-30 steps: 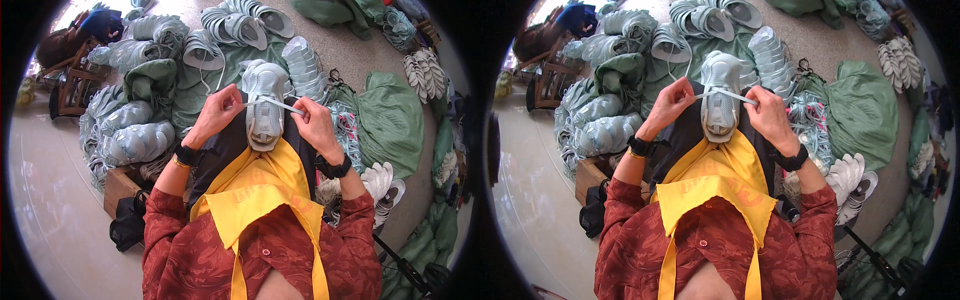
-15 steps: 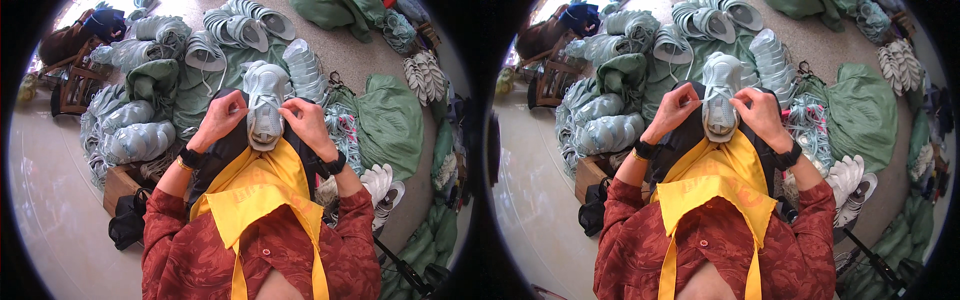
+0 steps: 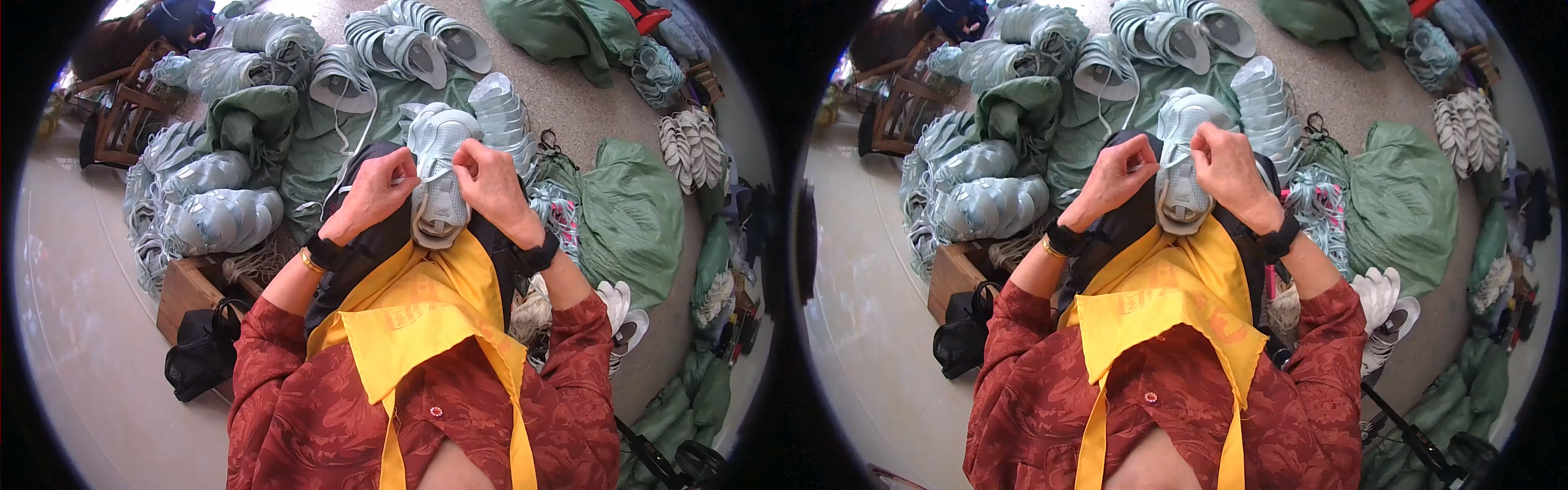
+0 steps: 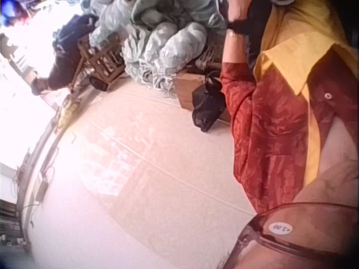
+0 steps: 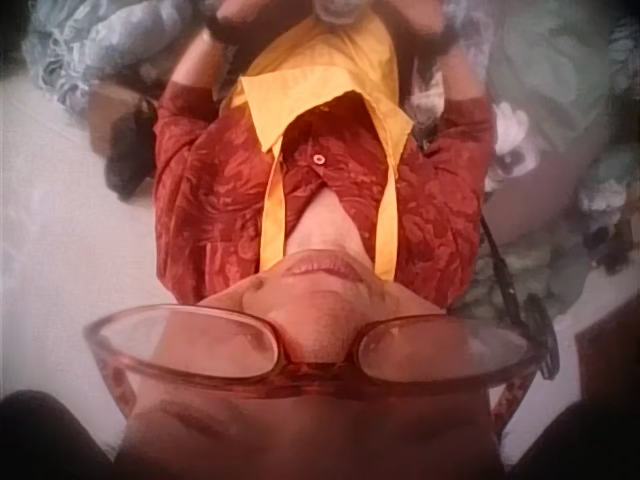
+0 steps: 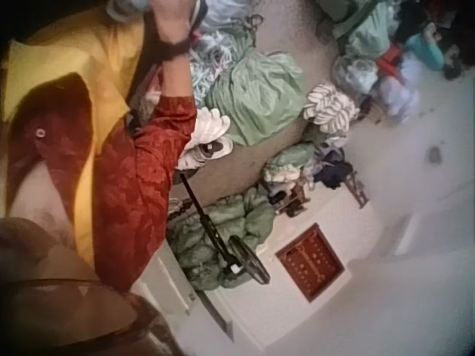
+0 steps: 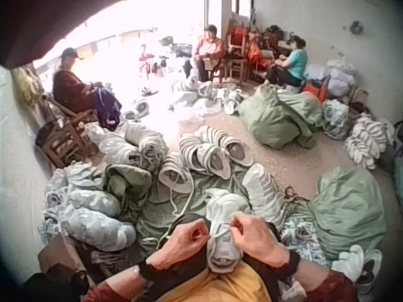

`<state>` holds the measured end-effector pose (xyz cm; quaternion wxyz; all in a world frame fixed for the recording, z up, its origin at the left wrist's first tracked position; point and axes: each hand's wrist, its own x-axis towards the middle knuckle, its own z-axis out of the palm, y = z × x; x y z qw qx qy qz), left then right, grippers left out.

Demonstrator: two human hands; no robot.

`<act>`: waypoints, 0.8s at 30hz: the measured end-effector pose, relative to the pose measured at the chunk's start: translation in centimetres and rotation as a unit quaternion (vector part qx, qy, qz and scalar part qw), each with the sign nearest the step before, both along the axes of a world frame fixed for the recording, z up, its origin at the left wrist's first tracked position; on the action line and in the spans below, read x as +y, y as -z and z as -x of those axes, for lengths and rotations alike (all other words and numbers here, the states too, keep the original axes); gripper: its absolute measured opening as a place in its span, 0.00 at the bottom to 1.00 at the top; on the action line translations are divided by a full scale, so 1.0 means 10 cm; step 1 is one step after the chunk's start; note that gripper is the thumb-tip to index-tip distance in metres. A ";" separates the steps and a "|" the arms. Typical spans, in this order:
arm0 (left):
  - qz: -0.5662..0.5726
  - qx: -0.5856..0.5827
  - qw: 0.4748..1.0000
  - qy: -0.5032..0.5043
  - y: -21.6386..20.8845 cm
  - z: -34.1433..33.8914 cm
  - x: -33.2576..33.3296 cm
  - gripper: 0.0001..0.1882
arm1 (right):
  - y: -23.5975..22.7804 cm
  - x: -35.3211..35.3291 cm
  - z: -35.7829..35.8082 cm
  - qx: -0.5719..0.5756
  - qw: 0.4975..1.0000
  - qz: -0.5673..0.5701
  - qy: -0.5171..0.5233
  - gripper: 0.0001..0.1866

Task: The person threads a white shoelace through the eyelets of a light-colored sneaker held on their lap. They repeatedly pull the laces to tighten them and adjust the fit, working on the shoe one at a time.

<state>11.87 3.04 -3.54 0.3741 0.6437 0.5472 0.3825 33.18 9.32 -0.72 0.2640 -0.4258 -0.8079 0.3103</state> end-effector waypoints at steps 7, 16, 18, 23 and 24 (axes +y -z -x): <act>-0.008 -0.004 1.000 -0.012 0.00 0.00 0.00 0.09 | 0.04 0.11 0.14 -0.128 0.983 -0.122 -0.054 0.05; -0.010 -0.020 0.999 -0.030 0.04 0.01 0.03 0.08 | 0.18 0.32 0.18 -0.184 0.937 -0.247 -0.165 0.03; -0.002 -0.032 0.999 -0.028 0.02 0.02 0.02 0.08 | 0.14 0.31 0.12 -0.160 0.938 -0.256 -0.169 0.03; -0.006 -0.021 1.000 -0.005 -0.09 0.07 0.00 0.08 | 0.00 0.12 -0.10 -0.144 0.951 -0.232 -0.147 0.04; -0.020 -0.012 1.000 0.006 -0.08 0.07 0.00 0.08 | -0.02 0.06 -0.16 -0.144 0.954 -0.222 -0.143 0.04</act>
